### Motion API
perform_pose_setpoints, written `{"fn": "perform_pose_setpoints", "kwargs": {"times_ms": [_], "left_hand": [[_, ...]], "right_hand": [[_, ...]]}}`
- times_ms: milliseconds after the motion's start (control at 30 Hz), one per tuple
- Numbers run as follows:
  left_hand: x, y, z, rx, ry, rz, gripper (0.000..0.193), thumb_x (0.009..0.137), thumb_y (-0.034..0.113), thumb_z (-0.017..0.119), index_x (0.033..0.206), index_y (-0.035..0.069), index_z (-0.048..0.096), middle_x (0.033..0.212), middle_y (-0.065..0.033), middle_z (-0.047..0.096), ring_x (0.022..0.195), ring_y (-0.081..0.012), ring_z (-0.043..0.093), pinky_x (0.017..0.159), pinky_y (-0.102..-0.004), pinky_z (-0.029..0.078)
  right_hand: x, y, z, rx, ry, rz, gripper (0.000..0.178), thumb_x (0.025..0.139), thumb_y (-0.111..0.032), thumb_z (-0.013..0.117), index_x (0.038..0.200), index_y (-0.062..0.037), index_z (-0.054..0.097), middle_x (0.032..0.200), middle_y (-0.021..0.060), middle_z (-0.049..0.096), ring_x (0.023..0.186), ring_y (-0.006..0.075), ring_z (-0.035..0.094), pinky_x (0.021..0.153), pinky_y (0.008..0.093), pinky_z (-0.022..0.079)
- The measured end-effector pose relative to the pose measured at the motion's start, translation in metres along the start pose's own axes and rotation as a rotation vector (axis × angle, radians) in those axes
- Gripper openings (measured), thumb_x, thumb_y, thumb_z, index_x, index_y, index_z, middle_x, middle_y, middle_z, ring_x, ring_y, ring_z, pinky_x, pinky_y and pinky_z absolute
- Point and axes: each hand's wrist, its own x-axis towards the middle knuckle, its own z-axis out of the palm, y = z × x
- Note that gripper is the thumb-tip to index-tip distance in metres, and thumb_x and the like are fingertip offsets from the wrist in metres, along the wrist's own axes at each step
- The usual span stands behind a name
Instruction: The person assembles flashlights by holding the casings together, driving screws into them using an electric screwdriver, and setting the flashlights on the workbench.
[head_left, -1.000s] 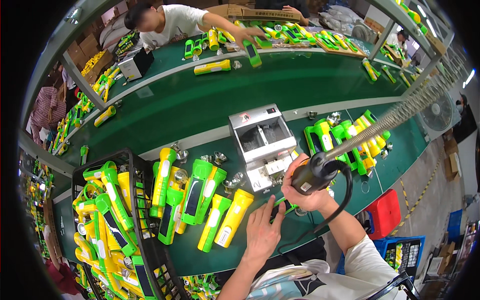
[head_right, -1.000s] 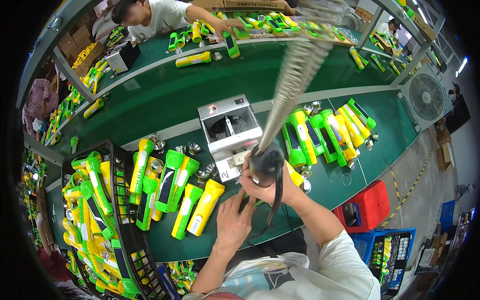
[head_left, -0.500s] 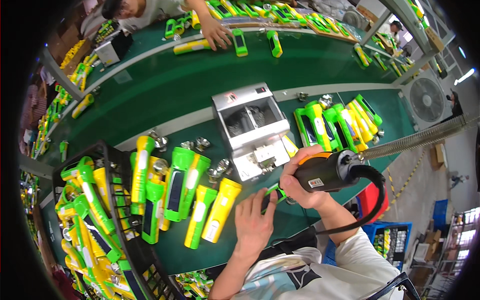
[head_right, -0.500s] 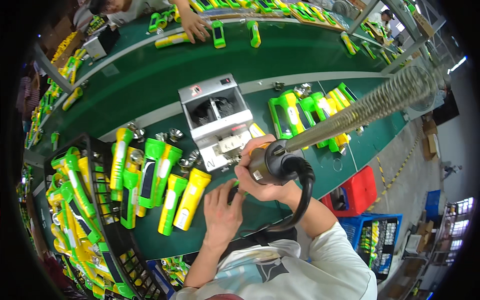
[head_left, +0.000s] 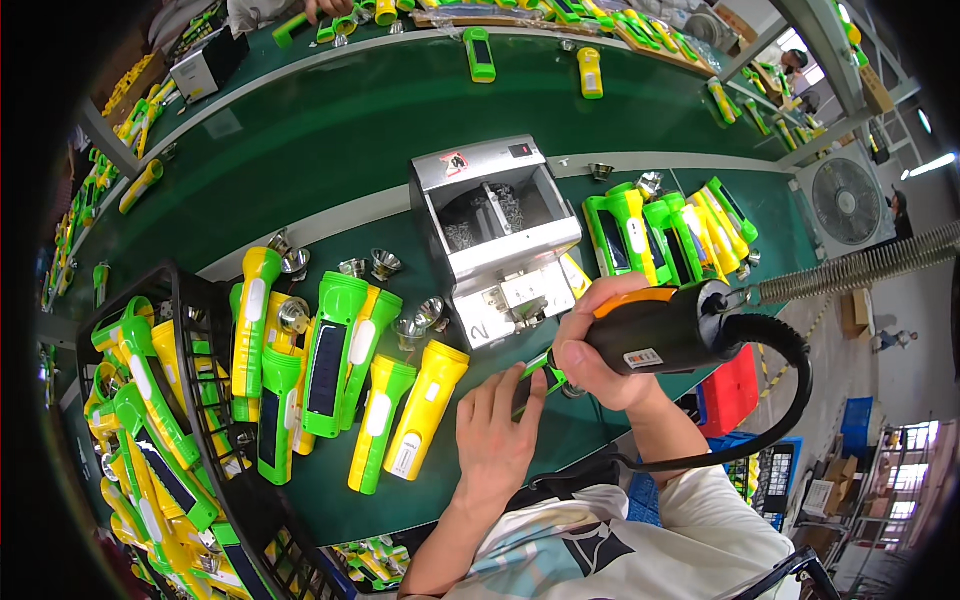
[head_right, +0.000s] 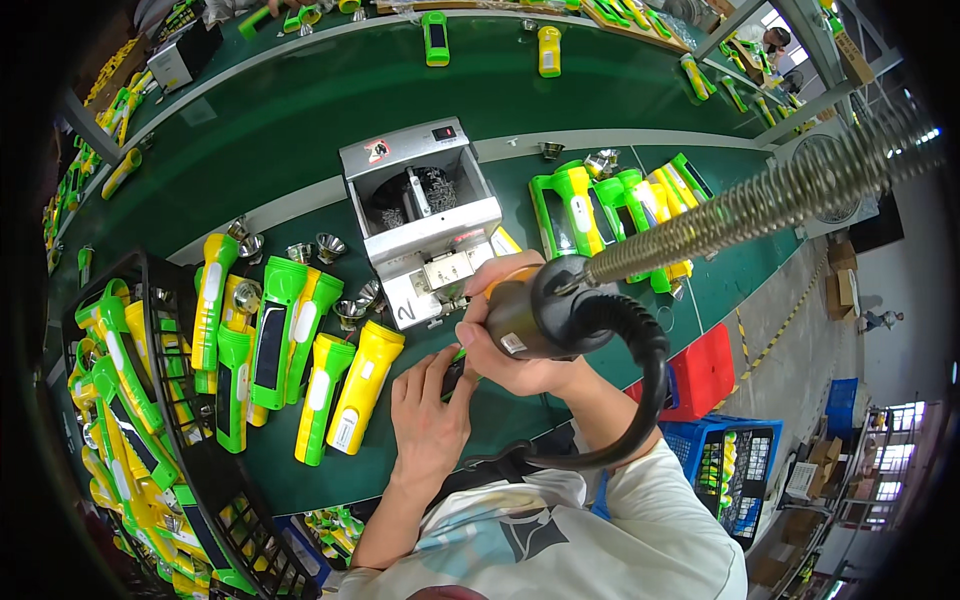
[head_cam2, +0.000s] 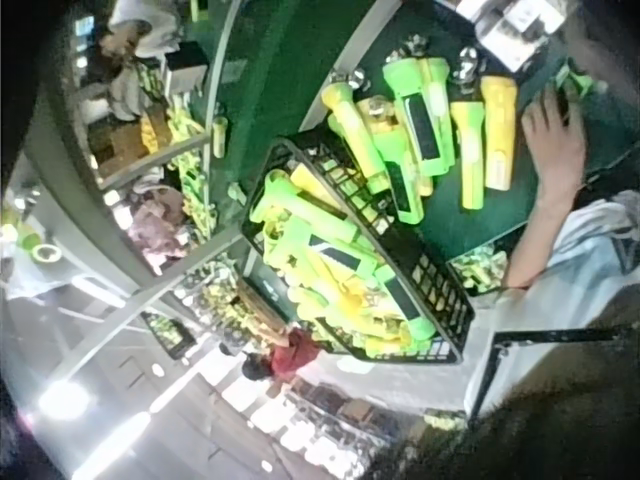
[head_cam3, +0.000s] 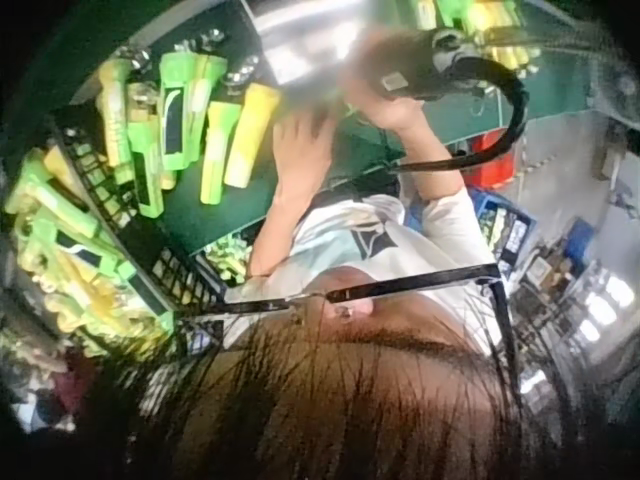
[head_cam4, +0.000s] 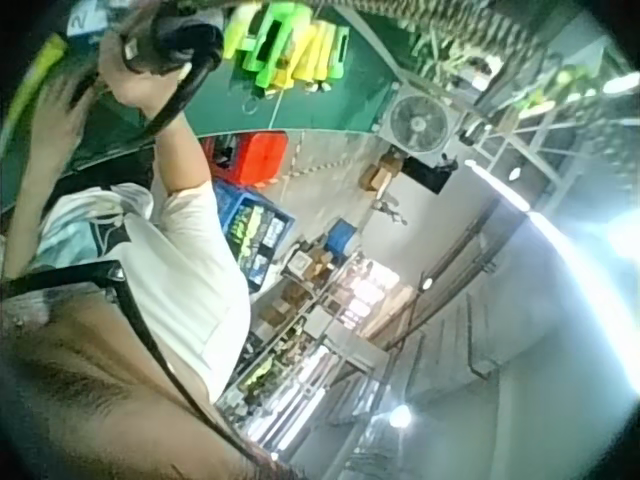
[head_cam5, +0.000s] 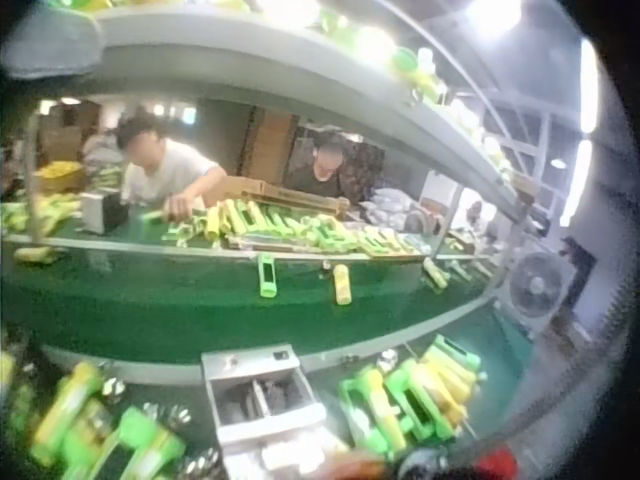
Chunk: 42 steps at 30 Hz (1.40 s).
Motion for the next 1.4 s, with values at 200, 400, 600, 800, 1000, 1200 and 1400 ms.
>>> {"fn": "perform_pose_setpoints", "kwargs": {"times_ms": [200, 400, 600, 800, 1000, 1200, 1400], "left_hand": [[0.002, 0.001, -0.002, -0.046, -0.009, -0.042, 0.031, 0.084, 0.011, 0.073, 0.116, 0.012, 0.072, 0.128, -0.0096, 0.064, 0.116, -0.0275, 0.061, 0.094, -0.0423, 0.046], [0.0, -0.001, -0.001, 0.01, -0.012, 0.025, 0.045, 0.081, 0.009, 0.067, 0.126, 0.01, 0.068, 0.129, -0.0114, 0.063, 0.114, -0.0277, 0.062, 0.091, -0.0417, 0.049], [0.001, 0.003, -0.001, -0.001, -0.005, 0.01, 0.046, 0.08, 0.007, 0.067, 0.126, 0.009, 0.067, 0.129, -0.0112, 0.063, 0.112, -0.0283, 0.062, 0.09, -0.0415, 0.05], [0.002, -0.002, -0.001, -0.009, 0.025, 0.026, 0.04, 0.085, 0.009, 0.071, 0.125, 0.011, 0.069, 0.128, -0.0107, 0.065, 0.111, -0.0278, 0.063, 0.089, -0.0411, 0.05], [0.001, -0.004, -0.002, 0.0, -0.01, 0.022, 0.04, 0.085, 0.011, 0.074, 0.125, 0.009, 0.069, 0.128, -0.0112, 0.065, 0.11, -0.028, 0.064, 0.091, -0.0413, 0.05], [-0.003, -0.005, 0.0, 0.01, 0.015, 0.045, 0.04, 0.086, 0.012, 0.075, 0.126, 0.009, 0.069, 0.129, -0.0128, 0.065, 0.112, -0.0285, 0.064, 0.092, -0.041, 0.05], [-0.001, -0.001, -0.018, 0.023, -0.101, 0.013, 0.047, 0.085, 0.012, 0.076, 0.132, 0.012, 0.067, 0.128, -0.0142, 0.065, 0.111, -0.0305, 0.064, 0.088, -0.0412, 0.052]], "right_hand": [[0.004, 0.011, -0.01, 0.089, -0.118, -0.115, 0.039, 0.09, 0.002, 0.065, 0.116, -0.007, 0.038, 0.067, 0.0069, 0.054, 0.05, 0.0143, 0.052, 0.049, 0.0304, 0.047], [-0.006, 0.011, -0.004, 0.137, -0.068, -0.072, 0.039, 0.091, -0.001, 0.068, 0.114, -0.0093, 0.037, 0.068, 0.0068, 0.054, 0.05, 0.0141, 0.051, 0.049, 0.0308, 0.047], [-0.006, 0.011, -0.006, 0.088, -0.091, -0.057, 0.039, 0.093, -0.002, 0.068, 0.118, -0.0087, 0.038, 0.065, 0.0048, 0.052, 0.048, 0.0142, 0.051, 0.05, 0.0308, 0.046], [0.014, -0.014, 0.002, 0.242, -0.023, -0.259, 0.04, 0.094, -0.01, 0.071, 0.119, -0.0086, 0.04, 0.061, 0.0019, 0.05, 0.044, 0.0134, 0.048, 0.048, 0.0315, 0.045], [0.023, -0.018, 0.005, 0.202, 0.233, -0.209, 0.036, 0.094, -0.015, 0.061, 0.125, -0.0073, 0.045, 0.063, 0.001, 0.045, 0.042, 0.0133, 0.044, 0.045, 0.032, 0.043], [0.027, -0.033, 0.006, 0.213, 0.289, -0.256, 0.036, 0.093, -0.013, 0.056, 0.126, -0.0059, 0.043, 0.064, 0.0018, 0.046, 0.041, 0.0131, 0.042, 0.046, 0.0328, 0.045], [0.039, -0.033, 0.006, 0.157, 0.232, -0.341, 0.04, 0.095, -0.017, 0.059, 0.128, -0.004, 0.041, 0.064, 0.0031, 0.048, 0.044, 0.015, 0.048, 0.048, 0.0344, 0.048]]}}
